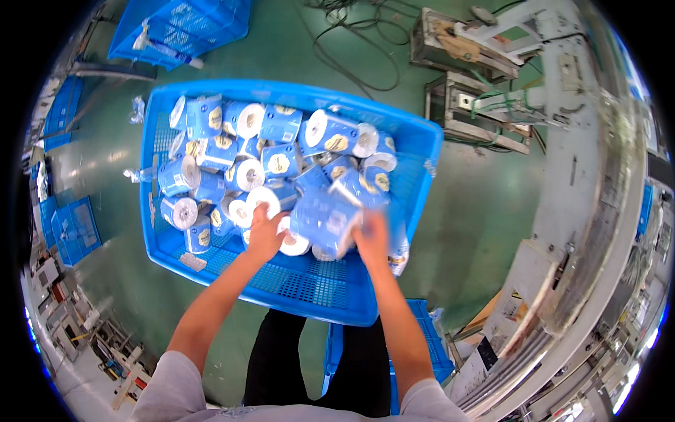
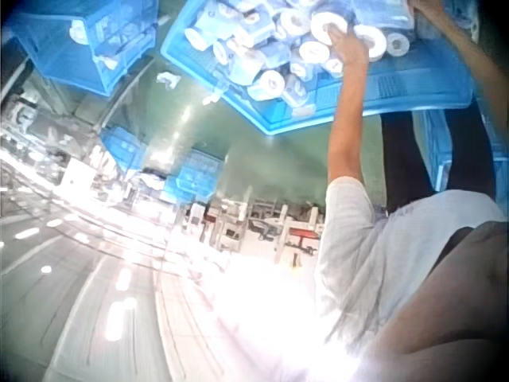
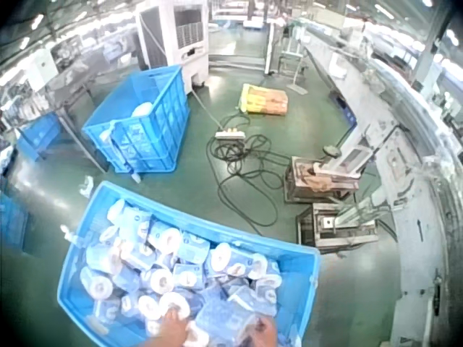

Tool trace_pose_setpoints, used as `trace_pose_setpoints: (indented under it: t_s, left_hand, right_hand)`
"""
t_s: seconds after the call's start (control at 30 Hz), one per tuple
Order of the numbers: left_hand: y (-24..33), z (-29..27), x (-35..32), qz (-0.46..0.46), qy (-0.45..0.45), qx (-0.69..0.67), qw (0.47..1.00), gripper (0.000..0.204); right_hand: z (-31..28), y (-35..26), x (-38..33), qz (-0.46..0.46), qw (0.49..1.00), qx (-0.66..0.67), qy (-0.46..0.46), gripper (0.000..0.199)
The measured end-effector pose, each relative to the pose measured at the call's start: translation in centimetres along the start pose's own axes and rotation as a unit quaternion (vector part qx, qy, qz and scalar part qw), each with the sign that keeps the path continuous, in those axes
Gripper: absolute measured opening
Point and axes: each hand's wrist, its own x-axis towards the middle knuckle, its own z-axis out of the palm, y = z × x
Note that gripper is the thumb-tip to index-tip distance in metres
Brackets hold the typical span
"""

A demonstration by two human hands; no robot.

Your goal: The person repeatedly picks up packs of toilet paper rolls from a blue plastic basket and places them onto a nearby conveyor belt. The person handles the rolls by hand, moving them in small batches from the basket to the belt.

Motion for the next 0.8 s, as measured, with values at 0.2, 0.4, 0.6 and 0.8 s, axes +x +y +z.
trace_pose_setpoints:
  t_s: [0.2, 0.4, 0.6, 0.8]
  left_hand:
    - [17.3, -13.3, -2.0, 0.012, 0.107, -0.178, 0.978, 0.053]
    - [42.5, -19.5, -0.4, 0.248, 0.185, -0.220, 0.925, 0.053]
    - [63.9, -19.3, -0.1, 0.385, 0.199, -0.299, 0.850, 0.045]
    - [72.1, -14.7, -0.5, 0.394, -0.037, 0.142, 0.907, 0.038]
  right_hand:
    - [-17.5, -20.6, -13.6, -0.173, 0.957, -0.179, 0.147, 0.035]
    - [-37.5, -27.4, -23.6, -0.383, 0.628, -0.532, 0.419, 0.038]
    - [-49.0, -26.5, -30.8, -0.167, 0.599, -0.752, 0.219, 0.053]
    - [-48.9, -24.2, -30.0, -0.023, 0.781, -0.624, 0.015, 0.044]
